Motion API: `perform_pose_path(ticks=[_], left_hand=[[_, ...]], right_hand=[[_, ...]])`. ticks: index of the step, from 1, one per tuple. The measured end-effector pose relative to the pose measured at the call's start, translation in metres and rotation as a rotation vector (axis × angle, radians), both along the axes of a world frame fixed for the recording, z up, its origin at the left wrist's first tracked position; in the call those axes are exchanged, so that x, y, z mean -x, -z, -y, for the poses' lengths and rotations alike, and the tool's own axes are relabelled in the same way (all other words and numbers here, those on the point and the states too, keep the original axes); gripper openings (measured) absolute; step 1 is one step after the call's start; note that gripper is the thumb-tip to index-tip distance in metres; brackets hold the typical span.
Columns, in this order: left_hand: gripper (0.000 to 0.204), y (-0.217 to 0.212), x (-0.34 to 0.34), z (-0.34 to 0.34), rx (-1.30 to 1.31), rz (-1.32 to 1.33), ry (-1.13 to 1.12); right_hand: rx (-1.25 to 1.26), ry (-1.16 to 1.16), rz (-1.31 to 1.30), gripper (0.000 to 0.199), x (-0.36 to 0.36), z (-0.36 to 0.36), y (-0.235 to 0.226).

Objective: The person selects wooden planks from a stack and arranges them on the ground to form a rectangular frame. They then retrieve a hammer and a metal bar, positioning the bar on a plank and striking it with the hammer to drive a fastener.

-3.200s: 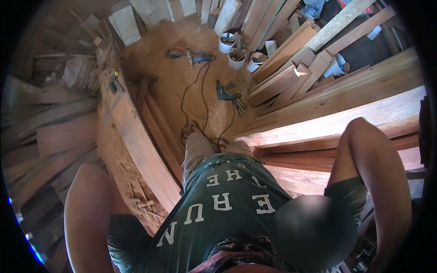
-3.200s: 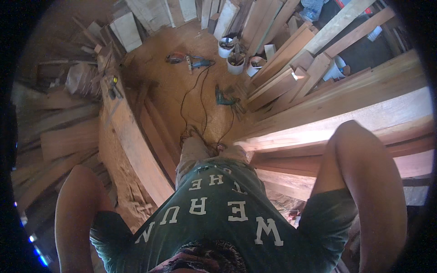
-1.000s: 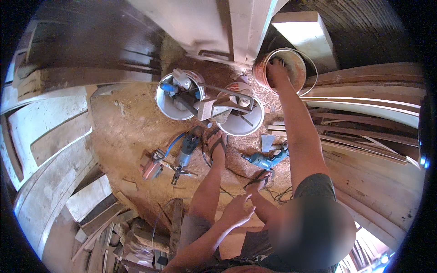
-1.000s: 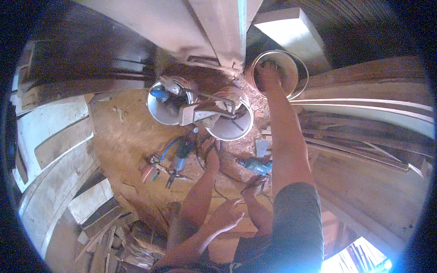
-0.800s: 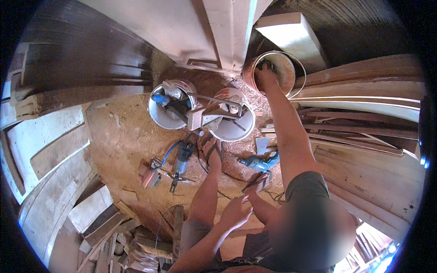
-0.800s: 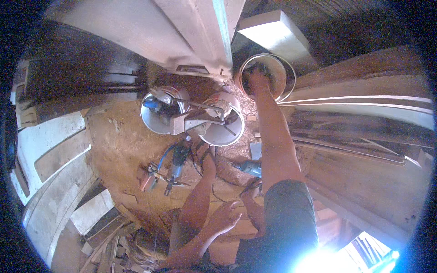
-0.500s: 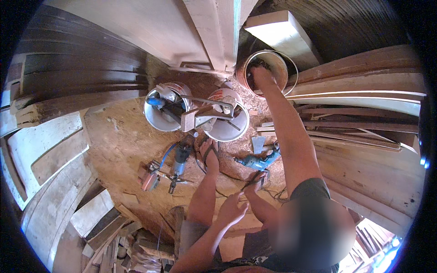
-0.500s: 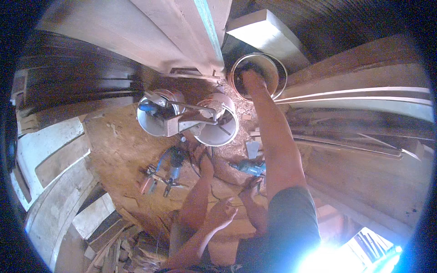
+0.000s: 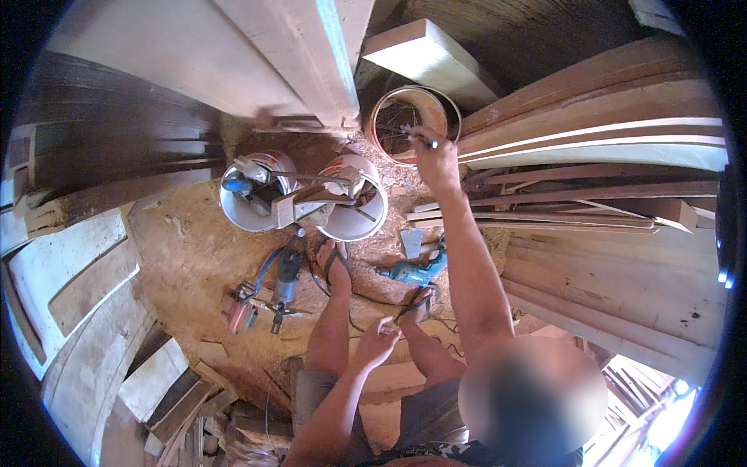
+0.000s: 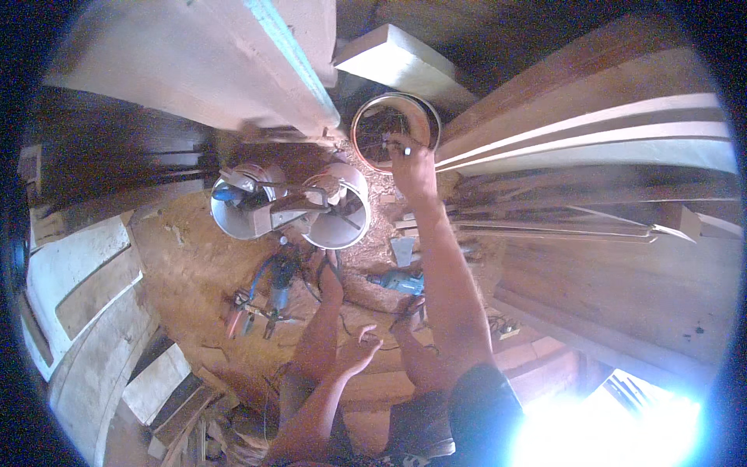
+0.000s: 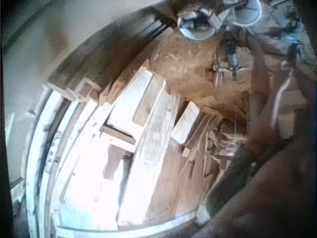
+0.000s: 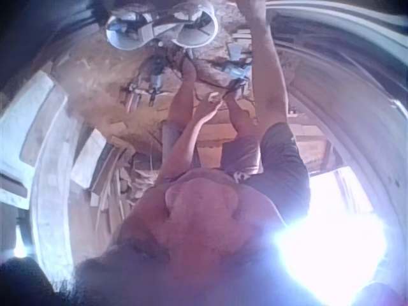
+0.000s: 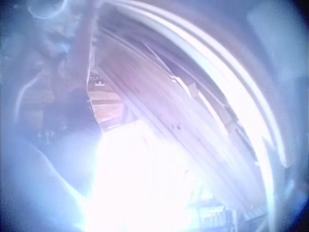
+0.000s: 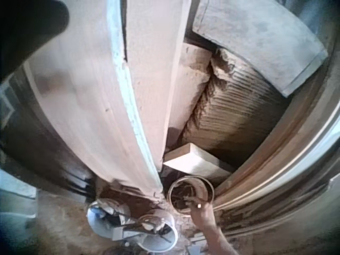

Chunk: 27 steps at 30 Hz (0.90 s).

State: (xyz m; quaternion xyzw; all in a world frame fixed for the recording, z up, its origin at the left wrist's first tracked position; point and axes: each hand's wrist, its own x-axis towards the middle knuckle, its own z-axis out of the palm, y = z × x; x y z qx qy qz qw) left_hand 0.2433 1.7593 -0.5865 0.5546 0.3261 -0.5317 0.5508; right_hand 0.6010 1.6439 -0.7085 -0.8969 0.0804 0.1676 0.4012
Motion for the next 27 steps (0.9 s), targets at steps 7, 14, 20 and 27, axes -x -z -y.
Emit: perform_pose_path(ticks=[7, 14, 20, 27], left_hand=[[0.057, 0.022, -0.005, -0.01, 0.022, -0.055, -0.297], [0.075, 0.051, -0.136, -0.027, 0.315, -0.049, -0.659], [0.048, 0.056, -0.281, 0.002, 0.673, 0.07, -0.981], [0.026, 0.079, -0.338, 0.0, 0.45, 0.017, -1.124]], right_hand=[[-0.174, -0.03, 0.263, 0.027, 0.065, 0.0, -0.058], [-0.115, -0.129, 0.246, 0.038, 0.119, 0.011, -0.098], [-0.204, -0.216, 0.365, 0.041, 0.119, 0.005, -0.116], [-0.508, -0.107, -0.133, 0.066, 0.056, 0.011, -0.1]])
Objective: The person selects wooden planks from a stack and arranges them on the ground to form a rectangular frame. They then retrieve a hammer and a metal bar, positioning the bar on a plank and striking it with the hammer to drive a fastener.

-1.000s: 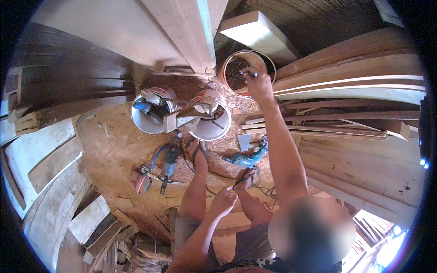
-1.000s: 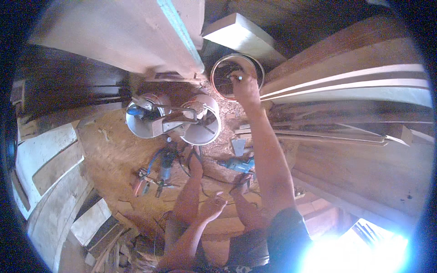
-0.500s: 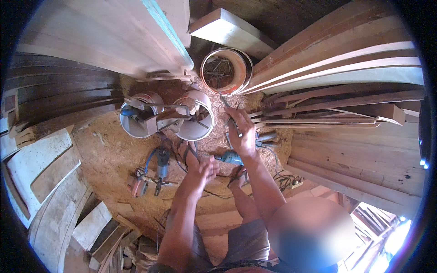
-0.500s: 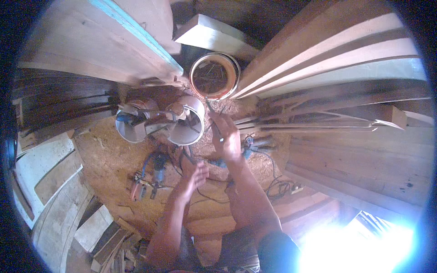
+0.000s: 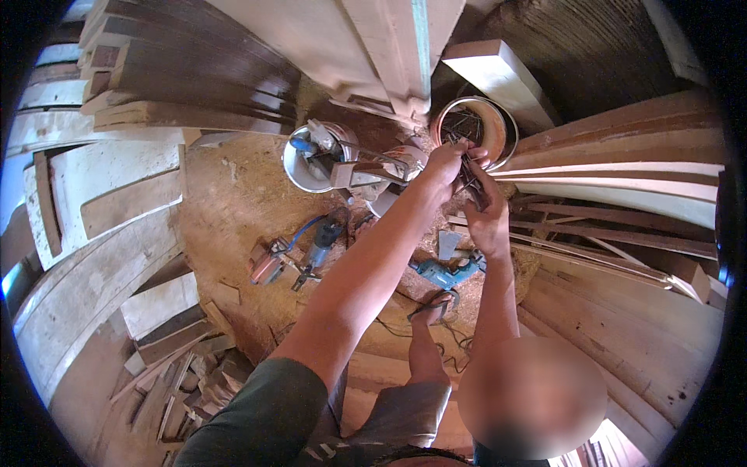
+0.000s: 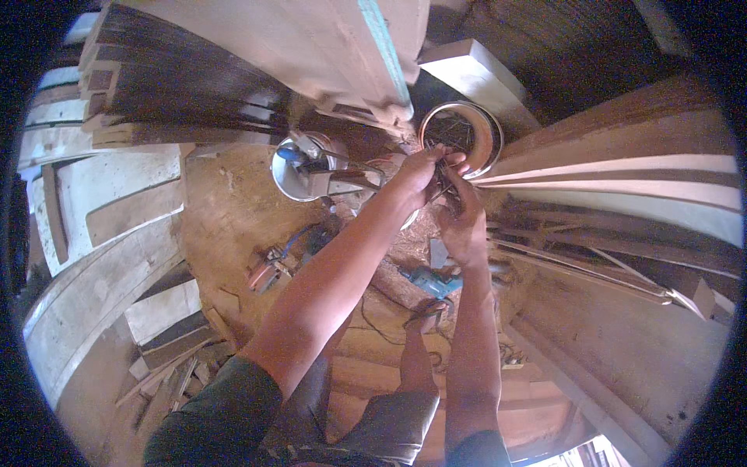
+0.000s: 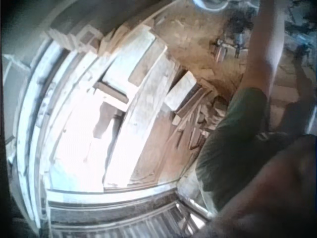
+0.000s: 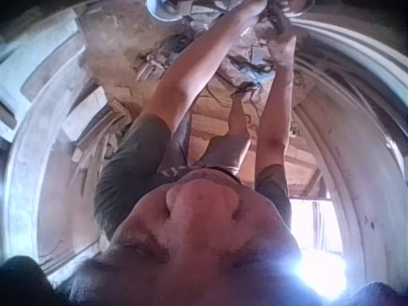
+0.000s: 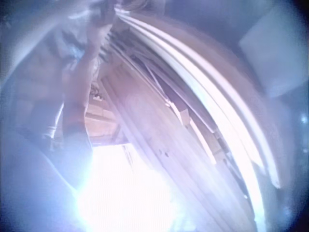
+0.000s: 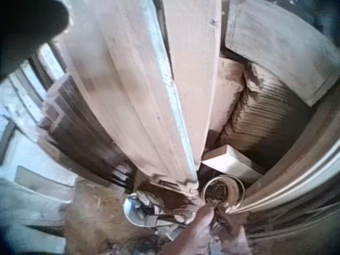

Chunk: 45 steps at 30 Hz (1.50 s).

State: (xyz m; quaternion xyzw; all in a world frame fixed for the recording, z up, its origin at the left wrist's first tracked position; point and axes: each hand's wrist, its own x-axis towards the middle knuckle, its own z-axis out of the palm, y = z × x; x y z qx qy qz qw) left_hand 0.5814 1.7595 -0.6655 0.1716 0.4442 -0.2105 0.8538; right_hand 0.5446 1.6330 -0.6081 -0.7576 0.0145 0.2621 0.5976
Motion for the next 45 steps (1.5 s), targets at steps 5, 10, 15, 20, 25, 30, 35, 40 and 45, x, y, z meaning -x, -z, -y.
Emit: perform_pose_path(ticks=[5, 10, 15, 20, 25, 30, 35, 40, 45], left_hand=[[0.023, 0.013, -0.003, -0.007, -0.005, 0.056, 0.025], [0.026, 0.017, 0.008, 0.002, 0.008, 0.084, 0.058], [0.028, 0.019, 0.008, 0.006, 0.017, 0.115, -0.002], [0.025, 0.017, 0.005, 0.009, 0.052, 0.163, -0.042], [0.022, 0.005, 0.04, 0.007, -0.008, 0.244, -0.072], [0.023, -0.005, 0.076, -0.002, -0.02, 0.228, -0.129], [0.025, -0.017, 0.06, -0.01, -0.037, 0.247, -0.195], [0.024, -0.01, 0.03, -0.013, -0.045, 0.234, -0.224], [0.02, 0.004, -0.006, -0.017, 0.003, 0.157, -0.215]], right_hand=[[-0.281, 0.12, -0.353, 0.054, -0.017, 0.007, -0.007], [0.094, 0.406, -0.165, 0.029, -0.011, 0.002, 0.02], [0.067, 0.602, -0.112, 0.028, -0.007, -0.014, 0.031], [-0.055, 0.822, -0.132, 0.023, -0.006, -0.023, 0.039], [0.06, 0.773, -0.078, 0.023, 0.045, -0.025, 0.05], [-0.125, 0.887, -0.128, 0.02, 0.076, -0.043, 0.029], [-0.105, 0.81, -0.024, 0.019, 0.048, -0.054, 0.005], [-0.109, 0.786, 0.059, 0.021, 0.015, -0.058, 0.02], [-0.25, 0.804, 0.119, 0.022, -0.019, -0.06, 0.03]])
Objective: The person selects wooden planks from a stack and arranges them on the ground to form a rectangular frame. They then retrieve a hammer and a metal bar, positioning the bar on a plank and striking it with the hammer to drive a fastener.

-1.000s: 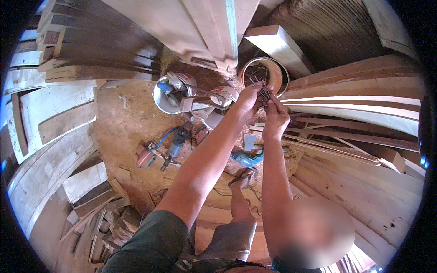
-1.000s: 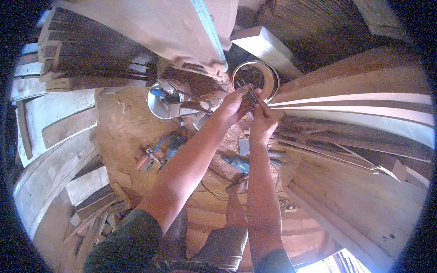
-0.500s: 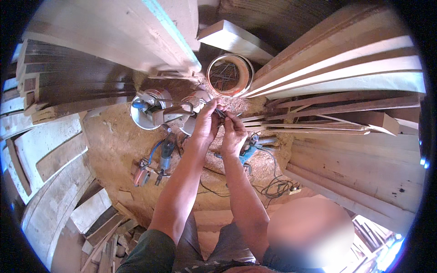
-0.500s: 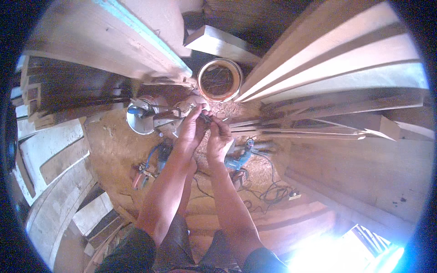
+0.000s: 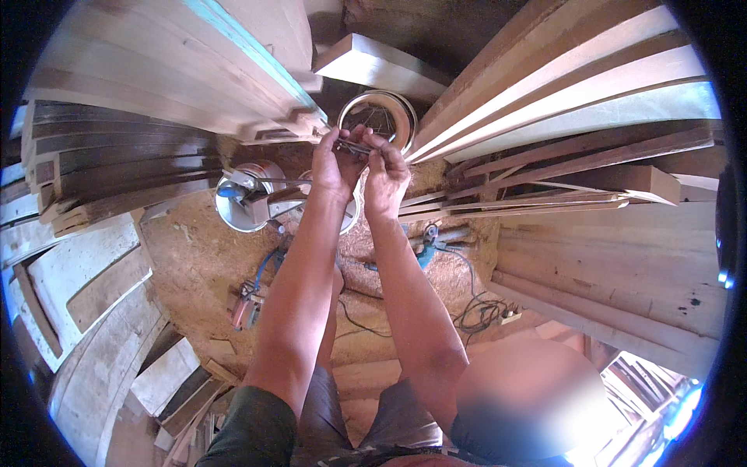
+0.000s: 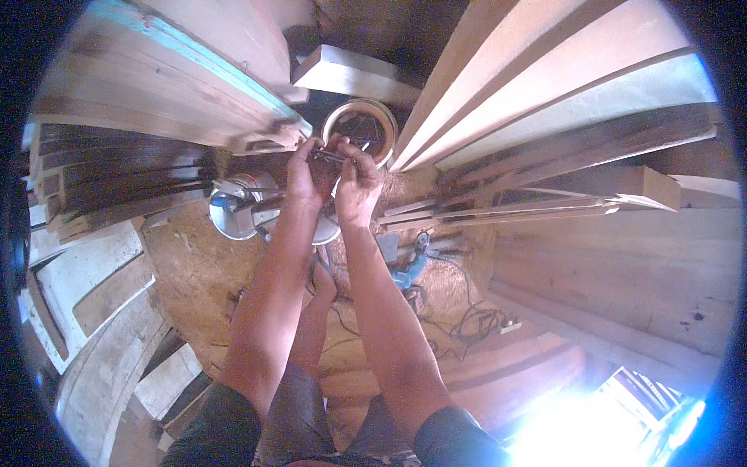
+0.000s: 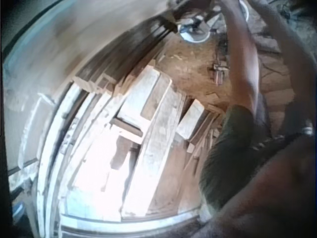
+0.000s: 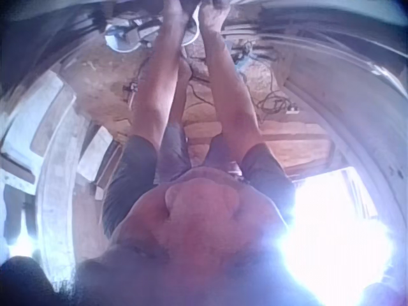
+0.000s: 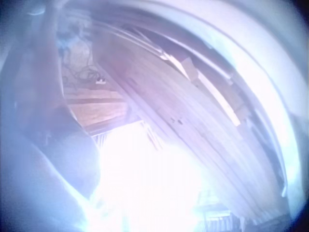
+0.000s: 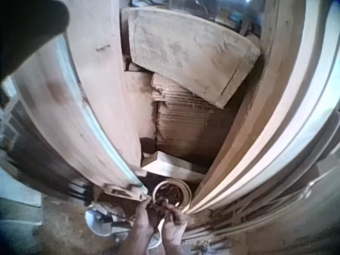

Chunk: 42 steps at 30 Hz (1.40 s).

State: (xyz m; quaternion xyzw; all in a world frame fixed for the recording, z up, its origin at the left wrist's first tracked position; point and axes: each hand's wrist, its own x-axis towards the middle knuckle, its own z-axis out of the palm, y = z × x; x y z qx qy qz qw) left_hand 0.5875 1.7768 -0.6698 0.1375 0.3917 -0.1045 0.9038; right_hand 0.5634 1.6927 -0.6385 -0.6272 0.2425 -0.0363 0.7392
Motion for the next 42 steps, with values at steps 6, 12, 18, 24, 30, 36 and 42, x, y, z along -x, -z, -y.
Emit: perform_pose_path(ticks=[6, 12, 18, 24, 30, 36, 42], left_hand=[[0.028, 0.034, 0.011, -0.012, 0.024, -0.034, 0.125], [0.031, 0.014, 0.007, -0.01, 0.013, -0.027, 0.083], [0.028, 0.02, 0.015, -0.011, 0.058, 0.041, 0.056], [0.021, 0.012, -0.01, 0.009, -0.036, 0.11, 0.103], [0.024, -0.007, -0.024, -0.007, -0.143, 0.213, 0.372], [0.026, -0.022, -0.007, -0.002, -0.166, 0.209, 0.511], [0.03, -0.034, 0.034, -0.011, -0.233, 0.149, 0.461]], right_hand=[[-0.182, -0.004, 0.04, 0.022, -0.011, -0.003, 0.006], [-0.379, 0.067, 0.023, 0.013, -0.018, 0.021, -0.011], [-0.171, -0.045, 0.005, 0.02, -0.014, 0.026, -0.007], [0.332, -0.272, -0.059, 0.023, -0.011, 0.024, 0.028], [0.51, -0.529, -0.122, 0.023, -0.04, 0.032, 0.0], [0.181, -0.395, -0.216, 0.023, -0.02, 0.062, 0.026], [0.064, -0.423, -0.313, 0.026, 0.014, 0.061, -0.019]])
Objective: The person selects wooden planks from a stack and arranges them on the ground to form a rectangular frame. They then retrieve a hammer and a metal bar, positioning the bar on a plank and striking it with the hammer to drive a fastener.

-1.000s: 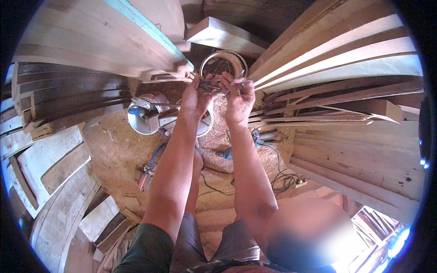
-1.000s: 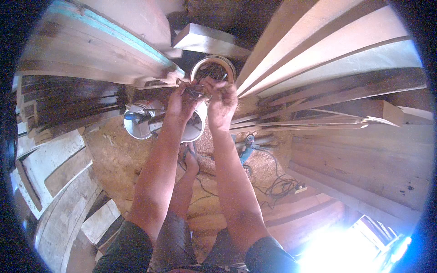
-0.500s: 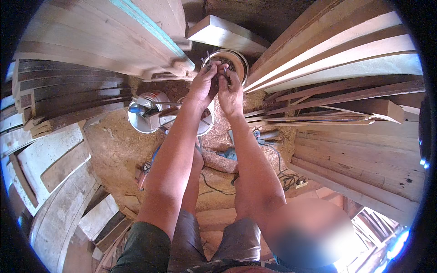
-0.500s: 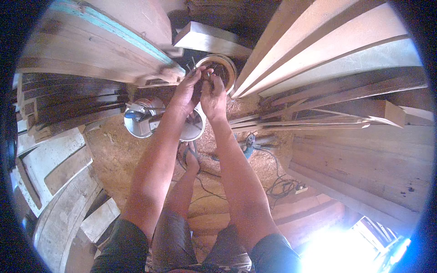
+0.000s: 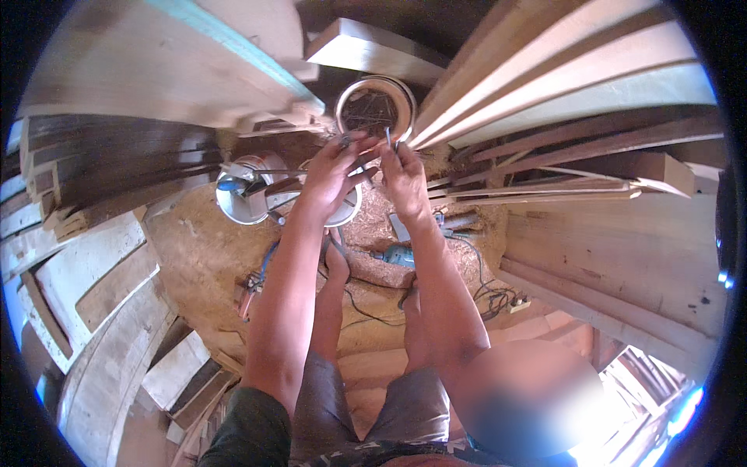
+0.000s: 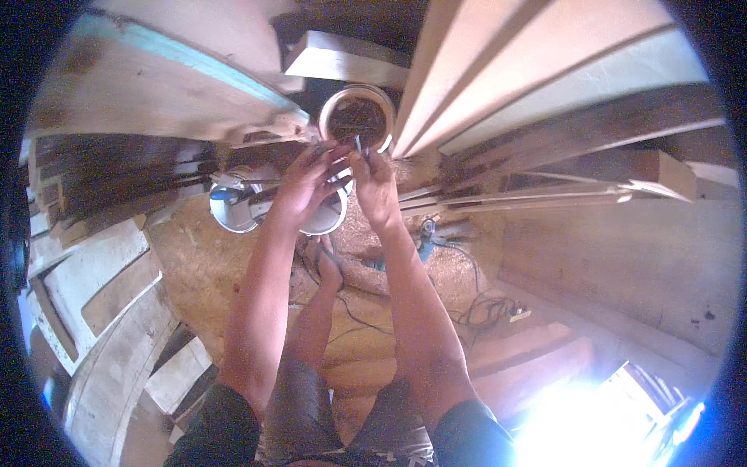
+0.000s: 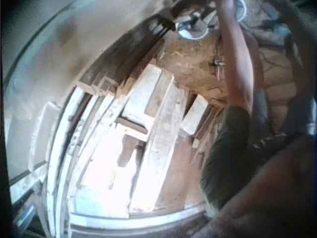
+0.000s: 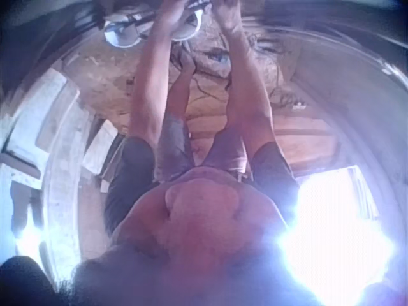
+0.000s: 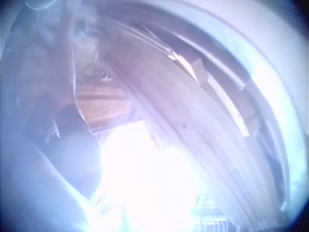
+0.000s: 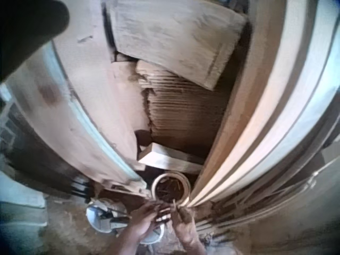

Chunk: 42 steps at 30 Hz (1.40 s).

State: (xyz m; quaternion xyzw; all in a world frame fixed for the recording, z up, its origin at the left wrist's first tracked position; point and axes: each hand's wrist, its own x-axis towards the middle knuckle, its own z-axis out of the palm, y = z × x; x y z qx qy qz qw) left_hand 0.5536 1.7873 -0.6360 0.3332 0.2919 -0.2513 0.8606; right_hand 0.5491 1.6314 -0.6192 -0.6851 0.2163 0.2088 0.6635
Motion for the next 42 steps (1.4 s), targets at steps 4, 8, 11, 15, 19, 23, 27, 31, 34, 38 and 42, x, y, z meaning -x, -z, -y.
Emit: perform_pose_path(ticks=[4, 8, 11, 15, 19, 23, 27, 31, 34, 38, 42], left_hand=[[0.039, -0.02, 0.068, -0.009, -0.163, -0.19, 0.067], [0.036, -0.059, 0.151, 0.01, -0.062, -0.334, 0.07], [0.054, -0.044, 0.193, 0.02, 0.053, -0.314, 0.072], [0.054, -0.008, 0.209, 0.021, 0.082, -0.299, 0.118], [0.051, 0.002, 0.215, 0.015, 0.037, -0.271, 0.123], [0.041, 0.011, 0.224, 0.014, -0.061, -0.209, 0.066], [0.043, -0.02, 0.216, 0.028, -0.065, -0.177, 0.081], [0.052, -0.076, 0.221, 0.036, -0.041, -0.154, 0.116], [0.058, -0.13, 0.204, 0.036, -0.009, -0.089, 0.176], [0.065, -0.204, 0.171, 0.029, 0.05, -0.037, 0.227], [0.063, -0.255, 0.146, 0.016, 0.131, -0.03, 0.291]], right_hand=[[0.511, -0.279, 0.074, 0.02, 0.058, 0.041, 0.045], [0.922, -0.634, -0.017, 0.016, 0.09, 0.104, 0.14], [1.142, -0.75, -0.226, 0.029, 0.074, 0.144, 0.238], [1.192, -0.785, -0.136, 0.033, 0.044, 0.153, 0.304], [1.161, -0.811, -0.043, 0.032, 0.046, 0.153, 0.301], [0.969, -0.632, -0.125, 0.03, 0.062, 0.117, 0.226], [0.345, -0.394, -0.191, 0.04, 0.107, 0.122, 0.15], [-0.23, -0.124, -0.39, 0.034, 0.123, 0.096, -0.005], [-0.446, -0.039, -0.321, 0.03, 0.129, 0.095, -0.073], [-0.291, -0.034, -0.282, 0.025, 0.125, 0.082, -0.148], [-0.176, -0.252, -0.33, 0.023, 0.103, 0.055, -0.231]])
